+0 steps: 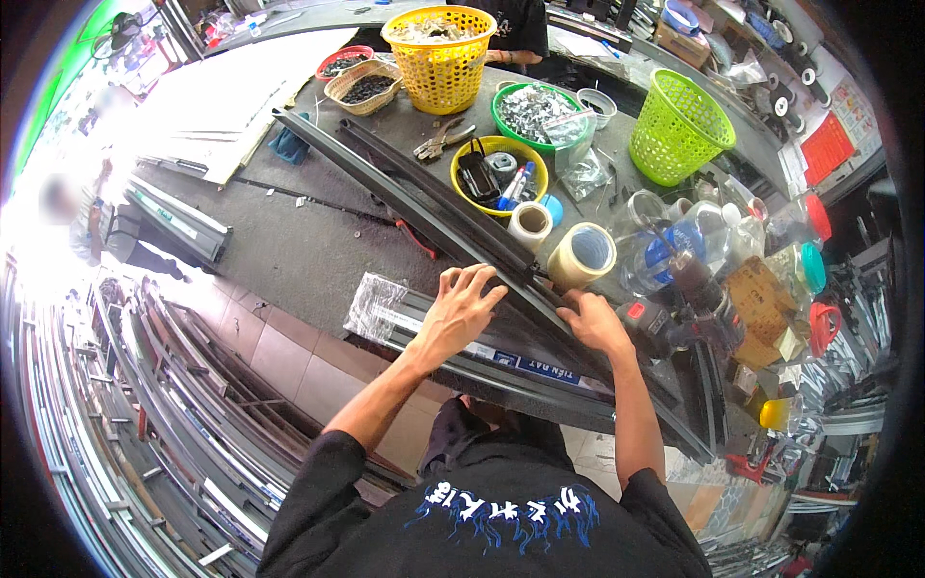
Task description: The person picks up long metal profiles and wraps them with clear plastic film. They rotate the profiles, pull and smooth the film, and place the wrapped pieces on the workbench. A coworker is visible across the table handling similar items.
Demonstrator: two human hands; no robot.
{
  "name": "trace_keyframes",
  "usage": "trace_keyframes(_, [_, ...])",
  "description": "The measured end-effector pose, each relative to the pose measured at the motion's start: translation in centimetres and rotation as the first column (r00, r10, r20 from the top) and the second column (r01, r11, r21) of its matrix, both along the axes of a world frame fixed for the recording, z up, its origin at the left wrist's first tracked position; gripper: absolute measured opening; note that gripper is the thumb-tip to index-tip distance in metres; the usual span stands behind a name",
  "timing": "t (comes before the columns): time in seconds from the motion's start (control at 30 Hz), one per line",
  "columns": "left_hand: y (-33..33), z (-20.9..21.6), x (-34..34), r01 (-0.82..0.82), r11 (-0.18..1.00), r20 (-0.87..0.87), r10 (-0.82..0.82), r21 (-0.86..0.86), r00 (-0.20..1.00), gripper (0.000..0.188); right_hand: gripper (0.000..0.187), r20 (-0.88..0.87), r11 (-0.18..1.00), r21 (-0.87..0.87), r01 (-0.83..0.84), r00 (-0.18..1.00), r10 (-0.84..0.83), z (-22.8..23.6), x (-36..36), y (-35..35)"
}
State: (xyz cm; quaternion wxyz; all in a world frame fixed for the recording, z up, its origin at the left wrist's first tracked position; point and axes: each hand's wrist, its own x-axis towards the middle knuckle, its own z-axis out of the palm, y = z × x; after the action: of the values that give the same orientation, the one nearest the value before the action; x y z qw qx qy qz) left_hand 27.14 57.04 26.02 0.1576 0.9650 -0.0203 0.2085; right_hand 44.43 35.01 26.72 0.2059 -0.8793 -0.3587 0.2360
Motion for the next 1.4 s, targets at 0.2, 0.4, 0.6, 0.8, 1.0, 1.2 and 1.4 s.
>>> trace_keyframes(0.2, [2.6,-1.5,2.2,0.118,0.988,0.044,-0.122,0.100,0.991,0.022,0.038,-0.066,0.998,0.064,0.026,0.998,-0.022,-1.2,-0.2,-0.5])
trace_keyframes(0.4, [2.7,-1.4,2.0,0.131,0.986,0.018,-0.133,0.105,0.991,0.025,0.046,-0.200,0.986,0.146,-0.080,0.974,0.109,-2.6,1.7,-1.3])
trace_keyframes(0.6, [2.9,-0.5,1.2,0.193,0.965,-0.057,-0.186,0.176,0.981,0.024,0.041,-0.255,0.971,0.239,0.028,0.966,0.035,-3.2,0.8,-1.3])
trace_keyframes(0.8, [3.3,-0.1,0.3,0.207,0.963,-0.075,-0.197,0.171,0.978,0.021,0.036,-0.276,0.986,0.129,0.107,0.959,-0.068,-1.0,0.1,-1.0])
trace_keyframes(1.0, [3.6,-0.8,-0.2,0.205,0.966,-0.126,-0.186,0.155,0.974,0.023,0.046,-0.118,0.992,-0.054,0.118,0.985,-0.124,2.3,-1.1,-1.3])
trace_keyframes(1.2, [3.1,-1.0,-0.4,0.161,0.984,-0.136,-0.149,0.082,0.979,0.019,0.057,-0.156,0.995,-0.082,0.056,0.985,-0.068,4.5,-2.5,-3.7])
trace_keyframes(1.4, [1.5,0.6,-0.8,-0.008,0.986,-0.170,-0.021,-0.167,0.985,0.017,0.046,-0.082,0.996,0.030,0.082,0.993,-0.079,6.9,-4.7,-7.6])
